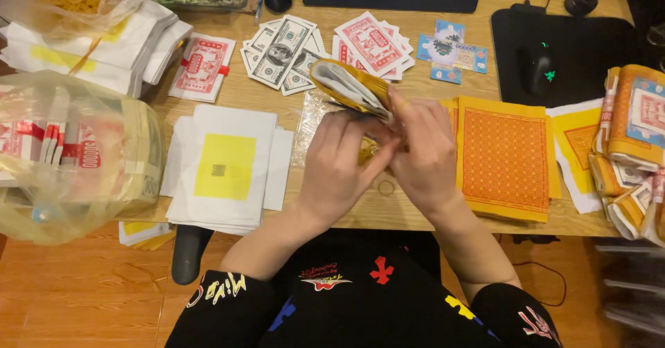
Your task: Bundle stacks of ritual paper money using rubber bands.
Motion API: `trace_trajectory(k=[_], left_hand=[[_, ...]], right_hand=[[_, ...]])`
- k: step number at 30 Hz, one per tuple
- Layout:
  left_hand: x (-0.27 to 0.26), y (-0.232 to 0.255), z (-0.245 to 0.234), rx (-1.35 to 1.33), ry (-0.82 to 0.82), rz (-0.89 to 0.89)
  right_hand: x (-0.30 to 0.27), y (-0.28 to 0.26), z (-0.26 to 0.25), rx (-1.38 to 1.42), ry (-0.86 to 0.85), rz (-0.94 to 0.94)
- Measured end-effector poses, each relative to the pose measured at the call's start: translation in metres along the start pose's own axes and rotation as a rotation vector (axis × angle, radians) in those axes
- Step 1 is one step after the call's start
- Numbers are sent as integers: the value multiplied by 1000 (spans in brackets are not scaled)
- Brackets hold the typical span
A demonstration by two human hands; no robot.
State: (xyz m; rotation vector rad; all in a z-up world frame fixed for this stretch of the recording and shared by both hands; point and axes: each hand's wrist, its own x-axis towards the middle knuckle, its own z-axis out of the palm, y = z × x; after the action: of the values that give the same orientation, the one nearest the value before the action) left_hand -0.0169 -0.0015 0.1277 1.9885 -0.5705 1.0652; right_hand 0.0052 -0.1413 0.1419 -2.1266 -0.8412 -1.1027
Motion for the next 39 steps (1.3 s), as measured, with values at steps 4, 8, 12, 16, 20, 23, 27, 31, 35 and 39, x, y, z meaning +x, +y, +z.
trace_trajectory(k=[4, 8, 12, 16, 20, 23, 27, 31, 35, 39], left_hand=[[14, 6, -6, 159, -40, 40], [19, -1, -12, -98, -98, -44], [11, -13, -22, -779, -346, -408], [14, -5, -37, -1274, -247, -320], [15, -6, -44, -1367, -243, -296], [12, 0, -45, -1281, -283, -295], [14, -5, -47, -1218, -403, -337], [15, -1, -47, -1297, -395, -409], [16, -15, -43, -1347, -341, -412], [2, -50, -16, -1587, -101, -611]], right_hand=[[-1, 2, 8, -127, -3, -96], [-4, 13, 9, -115, -1, -101], [-11, 27, 14, 29, 28, -159], [-32, 48, 16, 219, 69, -137], [-22, 43, 8, 174, 99, -164], [-16, 35, 5, 65, 0, -179], [-9, 30, 5, 12, 1, -196], [-14, 32, 7, 86, 44, -207], [-28, 45, 12, 313, 140, -108], [-36, 44, 7, 676, 222, 306]])
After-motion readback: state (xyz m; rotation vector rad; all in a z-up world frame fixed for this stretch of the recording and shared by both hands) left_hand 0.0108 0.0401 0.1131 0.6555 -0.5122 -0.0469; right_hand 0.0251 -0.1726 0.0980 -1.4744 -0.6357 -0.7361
